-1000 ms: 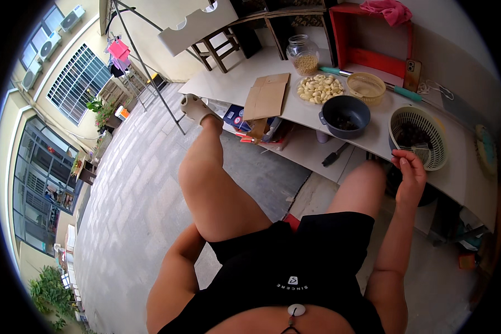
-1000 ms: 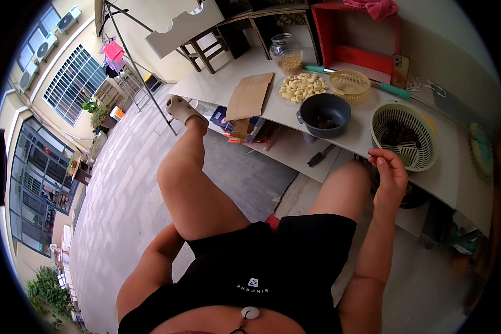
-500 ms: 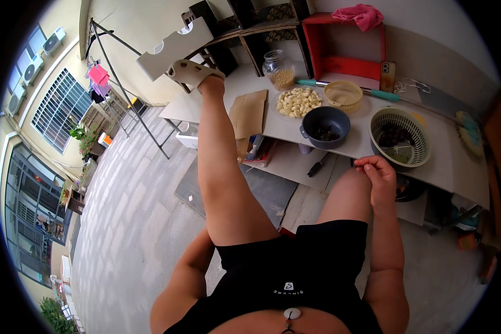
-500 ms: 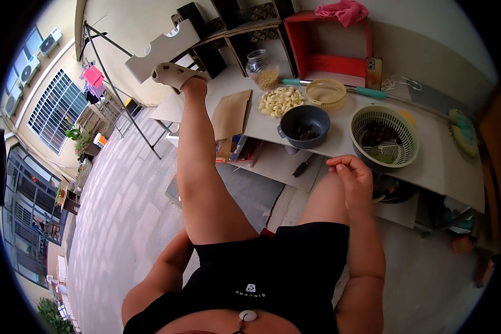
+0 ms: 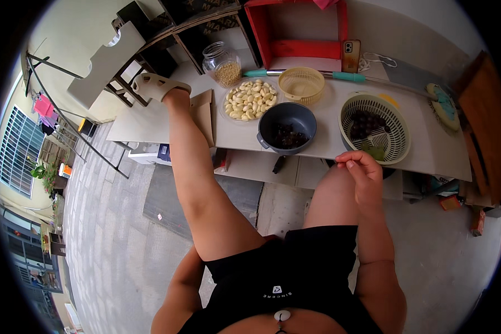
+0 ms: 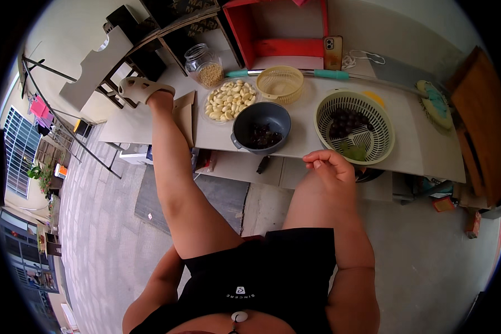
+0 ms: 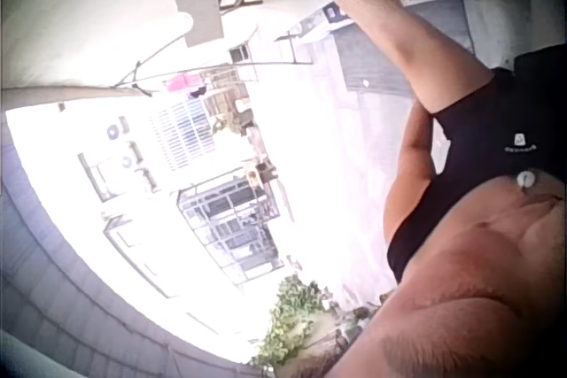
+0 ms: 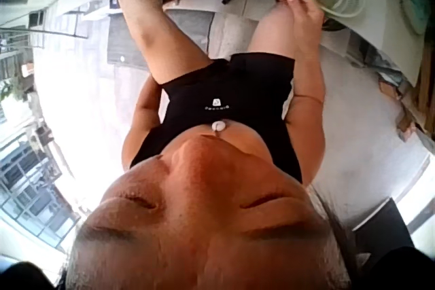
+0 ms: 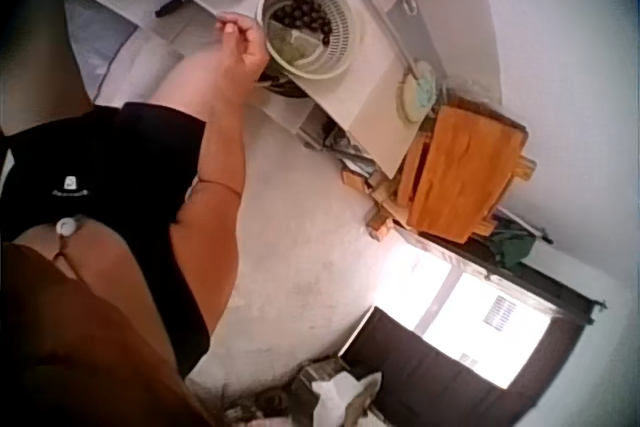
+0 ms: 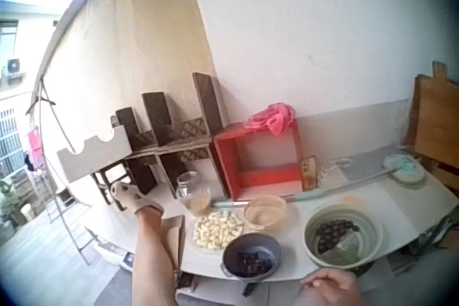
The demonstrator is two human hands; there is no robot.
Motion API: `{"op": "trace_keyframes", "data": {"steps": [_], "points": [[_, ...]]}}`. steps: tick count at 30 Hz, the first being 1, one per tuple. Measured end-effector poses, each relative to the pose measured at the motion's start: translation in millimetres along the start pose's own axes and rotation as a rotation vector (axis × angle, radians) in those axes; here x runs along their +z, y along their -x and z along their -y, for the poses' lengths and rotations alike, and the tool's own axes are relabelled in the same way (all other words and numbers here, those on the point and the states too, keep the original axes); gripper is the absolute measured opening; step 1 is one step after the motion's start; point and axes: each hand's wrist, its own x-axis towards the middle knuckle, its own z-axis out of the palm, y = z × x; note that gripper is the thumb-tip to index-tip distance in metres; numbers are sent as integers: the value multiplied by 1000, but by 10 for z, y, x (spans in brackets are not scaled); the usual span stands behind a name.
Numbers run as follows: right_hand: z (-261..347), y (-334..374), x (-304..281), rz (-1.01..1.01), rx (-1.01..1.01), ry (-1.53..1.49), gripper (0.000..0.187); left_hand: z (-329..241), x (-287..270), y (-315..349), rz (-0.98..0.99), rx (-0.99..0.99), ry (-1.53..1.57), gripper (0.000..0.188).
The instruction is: The person sits on the floor and peels the skin off dark grapes by hand. They place the peeled grapes into a white colander and discard the skins into a small blue bowl. The person handles the grapes one at a time, using their fingers to separate the skin from the fruit.
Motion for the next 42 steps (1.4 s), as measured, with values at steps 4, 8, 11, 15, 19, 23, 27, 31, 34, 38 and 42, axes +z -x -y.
{"op": "trace_keyframes", "data": {"steps": [4, 8, 11, 15, 19, 23, 27, 31, 34, 38, 42], "points": [[-51, -353, 125, 35, -100, -47, 16, -210, -1433, 198, -189, -210, -533, 44], [-44, -723, 462, 93, -164, -142, 15, -754, -2313, 379, -140, -425, -1315, 40], [-103, -911, 630, 104, -242, -202, 14, -1355, -2393, 386, 50, -462, -2014, 38], [-412, -988, 813, -5, -269, -65, 12, -1816, -1432, 364, 289, 13, -2393, 34], [-627, -997, 996, 71, -307, 370, 11, -1165, 301, 1144, 802, 433, -1582, 25], [-955, -1029, 906, 118, -339, 714, 17, 66, 1659, 2426, 1469, 505, -1211, 24], [-954, -1088, 870, 126, -273, 768, 16, 877, 2184, 3306, 1990, 411, -1010, 29], [-858, -1126, 909, 118, -252, 521, 17, 1571, 2232, 3629, 2206, 590, -1122, 21], [-883, -1117, 901, 108, -279, 460, 16, 1904, 2207, 3697, 2255, 749, -1121, 16], [-881, -1124, 853, 103, -276, 421, 16, 2140, 2186, 3809, 2291, 858, -1157, 14], [-886, -1130, 813, 114, -345, 452, 16, 2123, 2231, 3821, 2288, 806, -1196, 21]]}}
